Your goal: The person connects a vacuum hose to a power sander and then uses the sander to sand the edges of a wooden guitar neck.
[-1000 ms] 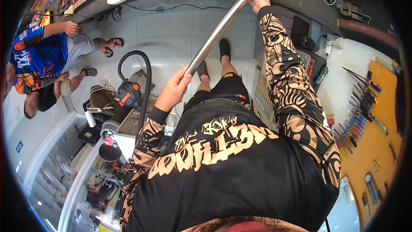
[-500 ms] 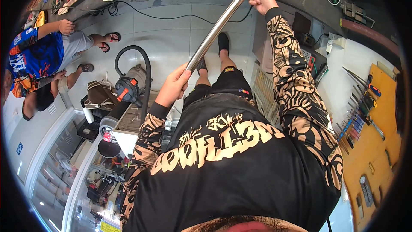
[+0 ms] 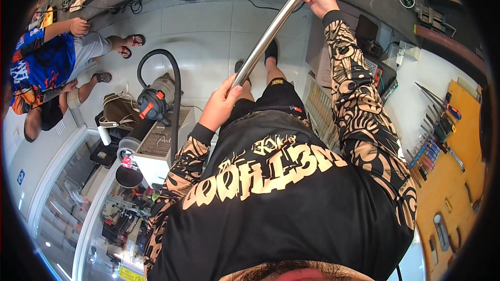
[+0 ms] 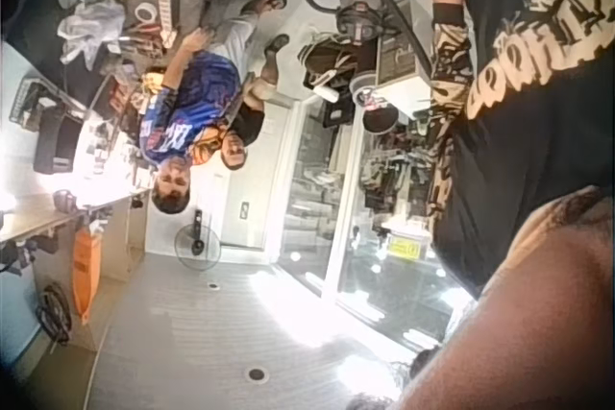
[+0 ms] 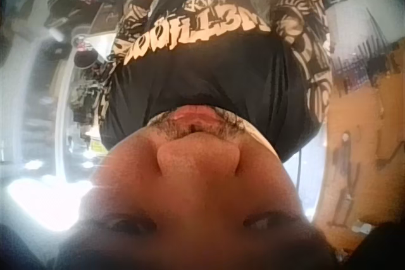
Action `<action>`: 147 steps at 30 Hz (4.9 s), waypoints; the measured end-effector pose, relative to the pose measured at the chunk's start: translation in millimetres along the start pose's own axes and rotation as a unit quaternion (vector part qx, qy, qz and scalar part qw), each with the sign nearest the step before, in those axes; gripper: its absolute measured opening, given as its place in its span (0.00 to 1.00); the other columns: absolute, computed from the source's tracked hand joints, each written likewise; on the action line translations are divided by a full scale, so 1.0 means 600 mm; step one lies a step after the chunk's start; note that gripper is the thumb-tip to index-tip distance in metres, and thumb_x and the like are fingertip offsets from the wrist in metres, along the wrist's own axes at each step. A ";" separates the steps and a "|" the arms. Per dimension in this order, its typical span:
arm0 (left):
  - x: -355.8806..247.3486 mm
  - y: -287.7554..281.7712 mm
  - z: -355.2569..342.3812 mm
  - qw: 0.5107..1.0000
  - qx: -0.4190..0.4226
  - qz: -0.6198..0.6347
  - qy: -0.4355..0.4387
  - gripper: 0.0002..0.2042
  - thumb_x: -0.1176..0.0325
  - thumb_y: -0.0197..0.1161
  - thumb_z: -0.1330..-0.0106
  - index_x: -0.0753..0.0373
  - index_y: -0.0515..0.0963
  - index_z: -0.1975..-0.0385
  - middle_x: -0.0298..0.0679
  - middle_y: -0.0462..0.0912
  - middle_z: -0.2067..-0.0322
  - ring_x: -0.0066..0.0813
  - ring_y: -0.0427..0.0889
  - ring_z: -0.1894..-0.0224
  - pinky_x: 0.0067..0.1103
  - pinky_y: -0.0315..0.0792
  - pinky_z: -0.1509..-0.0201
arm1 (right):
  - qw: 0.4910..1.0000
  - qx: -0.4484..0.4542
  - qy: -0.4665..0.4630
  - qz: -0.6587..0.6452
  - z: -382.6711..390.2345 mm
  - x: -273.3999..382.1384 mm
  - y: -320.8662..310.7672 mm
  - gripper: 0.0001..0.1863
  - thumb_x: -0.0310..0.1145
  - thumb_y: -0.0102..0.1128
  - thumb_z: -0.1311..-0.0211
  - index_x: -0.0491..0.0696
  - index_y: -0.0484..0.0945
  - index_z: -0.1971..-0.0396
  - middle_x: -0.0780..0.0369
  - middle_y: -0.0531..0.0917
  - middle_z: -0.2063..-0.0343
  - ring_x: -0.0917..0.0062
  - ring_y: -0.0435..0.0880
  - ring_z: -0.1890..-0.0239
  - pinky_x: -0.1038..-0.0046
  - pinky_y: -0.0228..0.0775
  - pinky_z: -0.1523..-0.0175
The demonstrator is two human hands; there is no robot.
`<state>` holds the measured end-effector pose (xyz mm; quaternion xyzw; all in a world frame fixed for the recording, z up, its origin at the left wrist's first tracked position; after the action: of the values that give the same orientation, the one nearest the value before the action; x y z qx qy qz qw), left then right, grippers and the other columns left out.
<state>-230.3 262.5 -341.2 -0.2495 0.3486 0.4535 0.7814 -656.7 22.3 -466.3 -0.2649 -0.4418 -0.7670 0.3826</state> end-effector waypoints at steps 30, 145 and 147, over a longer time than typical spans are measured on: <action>-0.028 -0.005 0.005 0.992 0.045 0.092 -0.078 0.24 0.56 0.63 0.13 0.59 0.77 0.25 0.20 0.69 0.72 0.09 0.65 0.78 0.17 0.61 0.80 | 0.995 -0.049 0.009 -0.082 0.003 -0.001 0.030 0.15 0.36 0.51 0.12 0.46 0.83 0.59 0.60 0.84 0.68 0.71 0.79 0.73 0.69 0.71 0.67; 0.032 -0.516 0.235 0.969 -0.150 0.139 0.141 0.09 0.69 0.75 0.25 0.61 0.81 0.65 0.31 0.84 0.73 0.21 0.83 0.73 0.20 0.78 0.66 | 0.693 0.094 -0.305 0.646 0.511 0.147 0.602 0.21 0.42 0.81 0.34 0.43 0.79 0.60 0.50 0.83 0.73 0.54 0.88 0.69 0.58 0.80 0.60; 0.032 -0.479 0.225 0.952 -0.199 0.123 0.198 0.07 0.70 0.73 0.23 0.61 0.82 0.63 0.33 0.87 0.68 0.21 0.87 0.64 0.22 0.80 0.54 | 0.754 0.055 -0.335 0.562 0.506 0.179 0.572 0.21 0.44 0.79 0.28 0.44 0.78 0.63 0.58 0.81 0.77 0.71 0.84 0.73 0.65 0.78 0.64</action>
<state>73.2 234.6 -249.5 -0.4396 0.4272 0.5477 0.5695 -415.2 142.8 -80.7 -0.6840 -0.3546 -0.2500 0.5864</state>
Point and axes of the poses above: each hand's wrist, its own z-axis away from the middle knuckle, its own y-axis out of the palm, x = y × z, the point moved 8 cm from there along -z, towards the middle knuckle
